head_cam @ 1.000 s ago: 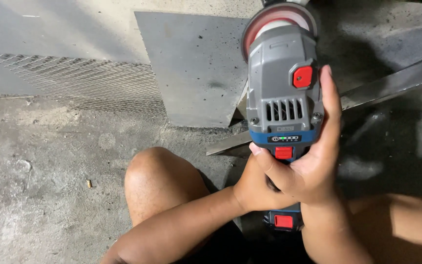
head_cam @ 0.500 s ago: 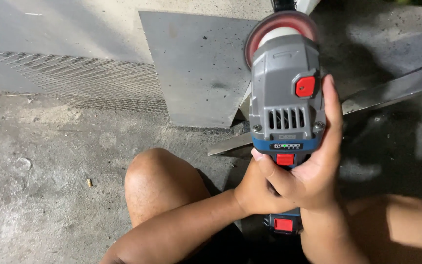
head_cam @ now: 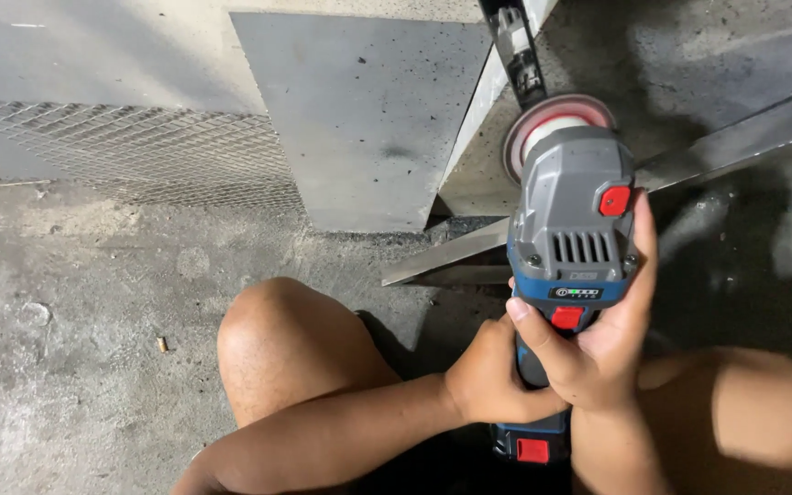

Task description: Using a handheld angle grinder to smooth the edges and corners of a metal frame structure.

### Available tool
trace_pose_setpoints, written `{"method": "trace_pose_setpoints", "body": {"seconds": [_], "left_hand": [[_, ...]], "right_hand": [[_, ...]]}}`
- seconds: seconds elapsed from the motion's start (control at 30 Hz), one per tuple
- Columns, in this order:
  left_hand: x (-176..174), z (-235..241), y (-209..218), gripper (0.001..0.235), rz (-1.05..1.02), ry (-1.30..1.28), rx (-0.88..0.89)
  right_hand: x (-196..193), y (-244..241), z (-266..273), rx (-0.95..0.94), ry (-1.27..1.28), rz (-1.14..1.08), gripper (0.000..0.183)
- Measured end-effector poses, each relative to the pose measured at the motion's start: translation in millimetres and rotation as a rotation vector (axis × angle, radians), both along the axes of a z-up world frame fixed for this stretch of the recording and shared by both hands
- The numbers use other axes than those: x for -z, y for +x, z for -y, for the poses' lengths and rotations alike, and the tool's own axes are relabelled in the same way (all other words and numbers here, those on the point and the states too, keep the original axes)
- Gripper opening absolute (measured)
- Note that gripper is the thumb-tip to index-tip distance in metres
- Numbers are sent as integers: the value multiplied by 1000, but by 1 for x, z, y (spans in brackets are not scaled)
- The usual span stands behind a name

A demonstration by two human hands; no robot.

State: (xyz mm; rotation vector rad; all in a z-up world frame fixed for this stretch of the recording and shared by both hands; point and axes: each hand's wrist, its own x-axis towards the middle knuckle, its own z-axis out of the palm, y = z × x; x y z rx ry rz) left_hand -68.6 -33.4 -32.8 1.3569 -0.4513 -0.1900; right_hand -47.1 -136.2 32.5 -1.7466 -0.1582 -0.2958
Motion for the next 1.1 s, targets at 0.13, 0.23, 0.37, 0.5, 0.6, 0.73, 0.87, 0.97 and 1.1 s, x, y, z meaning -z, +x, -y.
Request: {"method": "trace_pose_setpoints", "body": {"seconds": [0.13, 0.23, 0.37, 0.5, 0.6, 0.73, 0.87, 0.97, 1.1], "left_hand": [[-4, 1, -1, 59, -36, 11, 72], [-10, -2, 2, 61, 43, 42, 153], [-17, -4, 7, 58, 56, 84, 263], [-26, -6, 12, 61, 89, 104, 342], [-25, -6, 15, 67, 109, 82, 366], [-32, -9, 19, 68, 93, 72, 381], [-32, -9, 21, 61, 131, 68, 360], [-33, -13, 24, 55, 155, 62, 345], [-34, -17, 27, 64, 140, 59, 321]], "right_hand": [[-6, -1, 10, 1, 53, -14, 106], [-12, 0, 19, 0, 129, -46, 106], [-20, 1, 25, 20, 103, -76, 101], [-20, 1, 33, 18, 177, -153, 100], [-32, 4, 28, 51, 199, -232, 95], [-31, 6, 31, 17, 202, -221, 94], [-41, 9, 25, 23, 178, -201, 96], [-46, 11, 22, -12, 165, -182, 98], [-53, 15, 15, -30, 193, -167, 100]]}}
